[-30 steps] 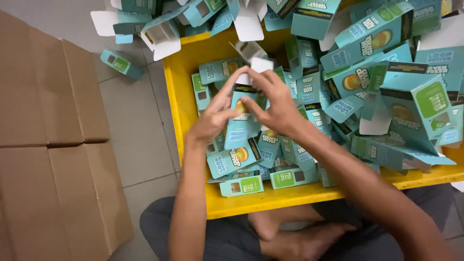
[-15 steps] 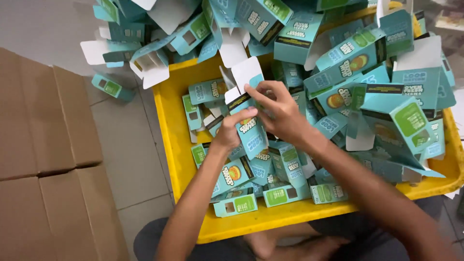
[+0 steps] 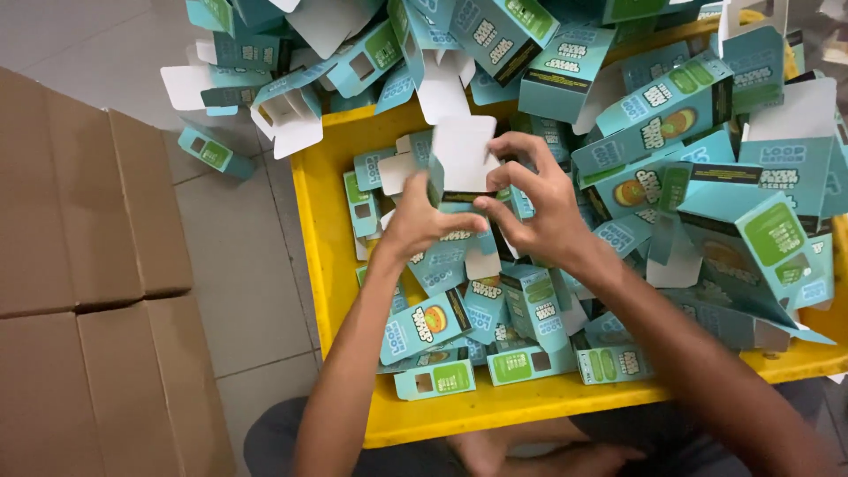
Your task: The person folds cardboard boxes from a flat state into rectangular shapes by hand and places them back into a yellow crate.
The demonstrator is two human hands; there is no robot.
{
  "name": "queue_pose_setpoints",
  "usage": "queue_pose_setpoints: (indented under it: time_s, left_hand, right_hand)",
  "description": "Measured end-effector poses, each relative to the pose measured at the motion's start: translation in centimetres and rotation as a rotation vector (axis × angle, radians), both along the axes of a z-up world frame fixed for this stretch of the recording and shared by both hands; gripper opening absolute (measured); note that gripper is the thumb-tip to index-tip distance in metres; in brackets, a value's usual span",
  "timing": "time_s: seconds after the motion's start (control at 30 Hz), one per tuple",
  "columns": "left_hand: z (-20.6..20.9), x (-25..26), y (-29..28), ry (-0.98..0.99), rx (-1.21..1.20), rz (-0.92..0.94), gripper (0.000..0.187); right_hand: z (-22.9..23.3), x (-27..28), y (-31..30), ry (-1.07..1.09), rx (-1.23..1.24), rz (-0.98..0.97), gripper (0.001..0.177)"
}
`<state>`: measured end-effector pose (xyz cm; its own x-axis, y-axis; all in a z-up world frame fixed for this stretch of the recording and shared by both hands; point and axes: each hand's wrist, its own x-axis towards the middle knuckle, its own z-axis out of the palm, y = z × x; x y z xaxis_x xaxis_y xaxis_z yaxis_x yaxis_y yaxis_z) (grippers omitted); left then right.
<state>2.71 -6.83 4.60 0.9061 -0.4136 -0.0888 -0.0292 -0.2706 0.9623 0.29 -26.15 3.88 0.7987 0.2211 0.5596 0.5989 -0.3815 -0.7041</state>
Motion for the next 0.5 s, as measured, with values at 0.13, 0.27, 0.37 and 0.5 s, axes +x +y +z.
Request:
queue_pose_setpoints:
  time_s: [0.13, 0.27, 0.37, 0.5]
  left_hand:
    - [-0.1, -0.1, -1.0, -0.143, -0.02, 0.225, 0.07]
    - [-1.7, -0.3, -1.1, -0.085, -0.023, 0.244, 0.077]
    - [-2.8, 0.0, -1.1, -0.093, -0.049, 0.21, 0.086]
    - [-2.3, -0.2, -1.3, -0.032, -0.153, 0.186, 0.084]
  right_hand:
    - [0.5, -1.3, 1.5, 0.311, 0.164, -0.052, 0.031]
    - [0.0, -1.4, 1.4, 0.493, 0.308, -0.058, 0.081]
    - [0.7, -1.6, 1.7, 0.565, 0.249, -0.083, 0.095]
    - [-0.7, -1.1, 1.4, 0.589, 0.26, -0.1, 0.097]
